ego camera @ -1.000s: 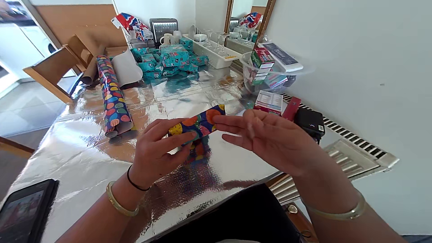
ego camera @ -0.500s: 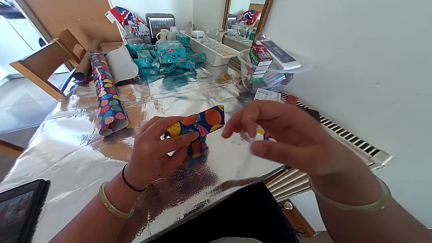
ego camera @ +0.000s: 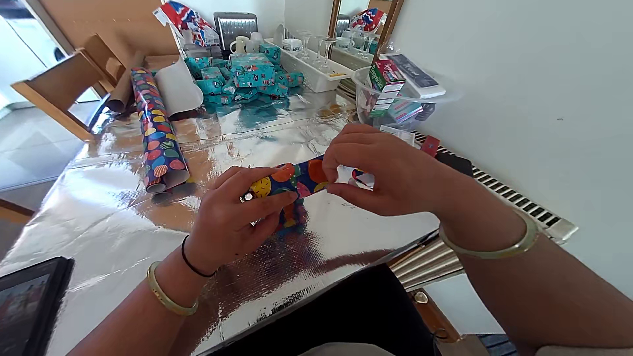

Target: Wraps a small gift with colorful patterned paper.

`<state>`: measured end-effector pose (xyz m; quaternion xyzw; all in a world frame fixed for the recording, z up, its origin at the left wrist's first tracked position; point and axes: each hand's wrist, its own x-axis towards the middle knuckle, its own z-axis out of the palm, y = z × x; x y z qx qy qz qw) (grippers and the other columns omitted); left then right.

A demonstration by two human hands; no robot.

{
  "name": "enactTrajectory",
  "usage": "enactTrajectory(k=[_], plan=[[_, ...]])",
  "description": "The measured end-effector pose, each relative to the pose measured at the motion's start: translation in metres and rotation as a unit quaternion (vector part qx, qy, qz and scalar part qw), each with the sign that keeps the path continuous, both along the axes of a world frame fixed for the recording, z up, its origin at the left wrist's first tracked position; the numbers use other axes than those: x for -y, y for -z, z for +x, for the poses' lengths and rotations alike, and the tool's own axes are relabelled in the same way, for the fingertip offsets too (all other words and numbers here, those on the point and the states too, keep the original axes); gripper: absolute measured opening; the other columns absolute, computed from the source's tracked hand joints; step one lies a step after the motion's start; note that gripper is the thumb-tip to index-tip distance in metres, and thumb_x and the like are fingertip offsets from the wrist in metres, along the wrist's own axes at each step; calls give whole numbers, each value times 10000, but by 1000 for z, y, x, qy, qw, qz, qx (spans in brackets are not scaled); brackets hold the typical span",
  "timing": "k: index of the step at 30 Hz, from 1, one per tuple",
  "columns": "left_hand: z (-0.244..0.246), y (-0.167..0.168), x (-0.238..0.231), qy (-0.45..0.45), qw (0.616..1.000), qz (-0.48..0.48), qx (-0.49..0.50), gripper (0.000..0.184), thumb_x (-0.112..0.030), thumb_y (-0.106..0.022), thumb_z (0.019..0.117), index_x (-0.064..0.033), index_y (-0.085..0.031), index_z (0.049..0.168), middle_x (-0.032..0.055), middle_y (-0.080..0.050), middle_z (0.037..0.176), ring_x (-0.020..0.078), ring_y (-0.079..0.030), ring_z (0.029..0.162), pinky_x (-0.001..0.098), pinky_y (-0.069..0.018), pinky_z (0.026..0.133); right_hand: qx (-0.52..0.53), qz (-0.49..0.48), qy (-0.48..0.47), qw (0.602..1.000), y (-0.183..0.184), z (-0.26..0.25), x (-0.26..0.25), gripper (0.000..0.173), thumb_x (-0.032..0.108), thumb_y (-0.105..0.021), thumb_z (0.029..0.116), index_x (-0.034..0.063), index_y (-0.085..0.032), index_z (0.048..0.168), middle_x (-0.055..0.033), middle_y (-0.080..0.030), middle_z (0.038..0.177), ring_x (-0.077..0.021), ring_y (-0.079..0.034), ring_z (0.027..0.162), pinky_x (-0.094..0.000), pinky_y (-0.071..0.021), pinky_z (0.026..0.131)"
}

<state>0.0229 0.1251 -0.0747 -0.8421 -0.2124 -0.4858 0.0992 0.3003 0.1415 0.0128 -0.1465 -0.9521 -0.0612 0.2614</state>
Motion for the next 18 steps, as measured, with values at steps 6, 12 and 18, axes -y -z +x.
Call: enactTrajectory(k=[6, 12, 18], plan=[[1, 0, 0, 8, 1000, 4, -2, 200, -149, -691, 899, -195, -788, 1068, 123, -685, 1173, 174, -627, 1056, 272, -514, 876, 33, 34, 14, 999, -7, -4, -3, 108, 205, -637, 928, 104, -675, 931, 0, -629, 838, -128, -579, 844, -254, -455, 760], [2, 0, 0, 15, 1000, 8, -5, 202, -140, -690, 905, -188, -781, 1079, 120, -685, 1181, 171, -629, 1060, 268, -514, 884, 43, 57, 47, 996, -9, -6, -6, 129, 240, -681, 900, 112, -696, 887, -29, -624, 846, -186, -600, 869, -290, -482, 747], [-2, -1, 0, 19, 1000, 12, -5, 194, -133, -697, 902, -179, -780, 1071, 125, -680, 1180, 170, -627, 1079, 264, -517, 900, -29, 53, 93, 994, -10, -10, 4, 118, 234, -799, 830, 124, -755, 825, -58, -639, 911, -161, -629, 843, -287, -526, 709]])
